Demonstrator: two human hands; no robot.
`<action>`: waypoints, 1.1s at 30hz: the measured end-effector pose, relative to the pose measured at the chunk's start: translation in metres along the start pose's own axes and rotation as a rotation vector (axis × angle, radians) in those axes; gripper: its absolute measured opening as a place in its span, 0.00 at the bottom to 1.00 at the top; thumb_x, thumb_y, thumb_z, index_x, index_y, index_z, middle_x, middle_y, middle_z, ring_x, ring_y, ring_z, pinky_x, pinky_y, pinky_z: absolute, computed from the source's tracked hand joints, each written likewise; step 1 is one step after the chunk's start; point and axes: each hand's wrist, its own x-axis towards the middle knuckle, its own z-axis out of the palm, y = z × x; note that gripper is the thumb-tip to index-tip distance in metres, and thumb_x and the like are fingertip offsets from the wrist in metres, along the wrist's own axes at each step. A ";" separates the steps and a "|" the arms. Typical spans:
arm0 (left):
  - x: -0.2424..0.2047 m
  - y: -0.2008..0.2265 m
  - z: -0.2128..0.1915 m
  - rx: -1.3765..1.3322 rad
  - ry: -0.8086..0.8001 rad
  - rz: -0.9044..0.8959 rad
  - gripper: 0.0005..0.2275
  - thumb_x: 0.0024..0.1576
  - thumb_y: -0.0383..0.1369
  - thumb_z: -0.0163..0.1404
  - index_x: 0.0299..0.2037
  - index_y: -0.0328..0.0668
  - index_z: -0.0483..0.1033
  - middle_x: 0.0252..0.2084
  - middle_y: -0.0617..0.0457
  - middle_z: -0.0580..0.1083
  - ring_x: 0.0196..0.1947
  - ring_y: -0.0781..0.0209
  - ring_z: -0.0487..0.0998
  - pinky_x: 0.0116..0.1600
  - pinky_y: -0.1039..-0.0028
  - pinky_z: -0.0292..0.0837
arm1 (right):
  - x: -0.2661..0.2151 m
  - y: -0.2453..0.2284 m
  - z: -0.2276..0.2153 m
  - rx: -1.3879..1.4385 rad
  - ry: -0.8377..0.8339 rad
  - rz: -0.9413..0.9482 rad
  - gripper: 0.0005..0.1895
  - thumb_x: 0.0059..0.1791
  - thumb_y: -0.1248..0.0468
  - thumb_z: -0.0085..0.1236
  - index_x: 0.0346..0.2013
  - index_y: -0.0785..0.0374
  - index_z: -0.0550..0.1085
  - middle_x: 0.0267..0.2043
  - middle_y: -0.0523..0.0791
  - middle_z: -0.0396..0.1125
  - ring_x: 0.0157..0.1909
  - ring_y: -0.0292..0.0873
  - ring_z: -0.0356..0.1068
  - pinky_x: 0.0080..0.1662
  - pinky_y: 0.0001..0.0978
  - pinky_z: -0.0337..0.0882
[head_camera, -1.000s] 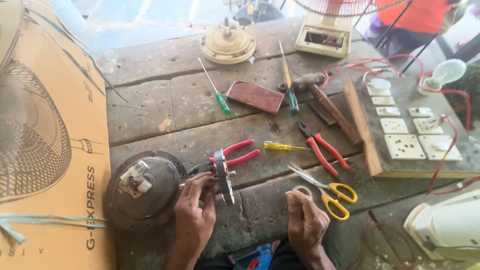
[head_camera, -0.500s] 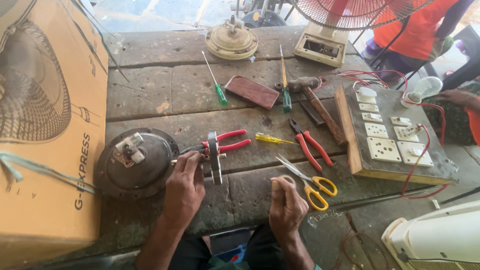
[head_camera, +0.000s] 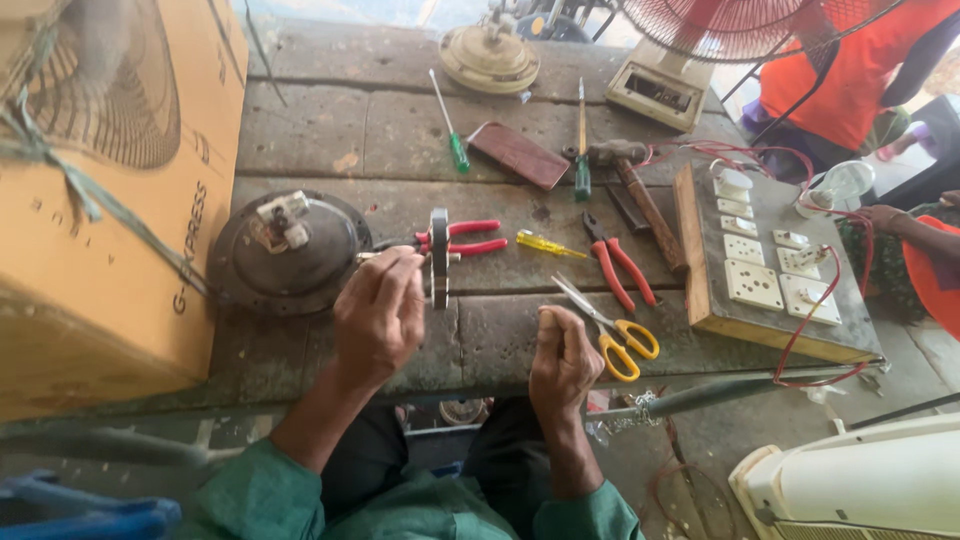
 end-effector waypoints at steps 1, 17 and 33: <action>-0.003 0.005 0.002 -0.045 0.005 0.070 0.06 0.61 0.21 0.55 0.47 0.33 0.76 0.48 0.43 0.77 0.47 0.51 0.81 0.49 0.65 0.80 | 0.000 -0.001 0.000 0.016 -0.001 0.015 0.05 0.55 0.66 0.57 0.42 0.64 0.78 0.31 0.43 0.75 0.26 0.32 0.67 0.31 0.26 0.67; -0.028 0.052 0.014 -0.266 -0.524 0.099 0.23 0.56 0.23 0.52 0.63 0.24 0.69 0.63 0.32 0.69 0.54 0.44 0.77 0.60 0.61 0.76 | 0.009 -0.032 -0.065 0.104 -0.319 0.115 0.06 0.52 0.68 0.63 0.42 0.66 0.80 0.29 0.39 0.69 0.28 0.28 0.60 0.31 0.20 0.59; -0.002 0.029 0.001 -0.869 -0.347 -0.423 0.04 0.65 0.27 0.57 0.47 0.39 0.78 0.43 0.52 0.79 0.42 0.67 0.81 0.50 0.74 0.82 | 0.094 -0.040 0.021 0.438 -0.704 -0.313 0.02 0.59 0.72 0.52 0.45 0.67 0.72 0.40 0.47 0.76 0.43 0.39 0.79 0.46 0.30 0.78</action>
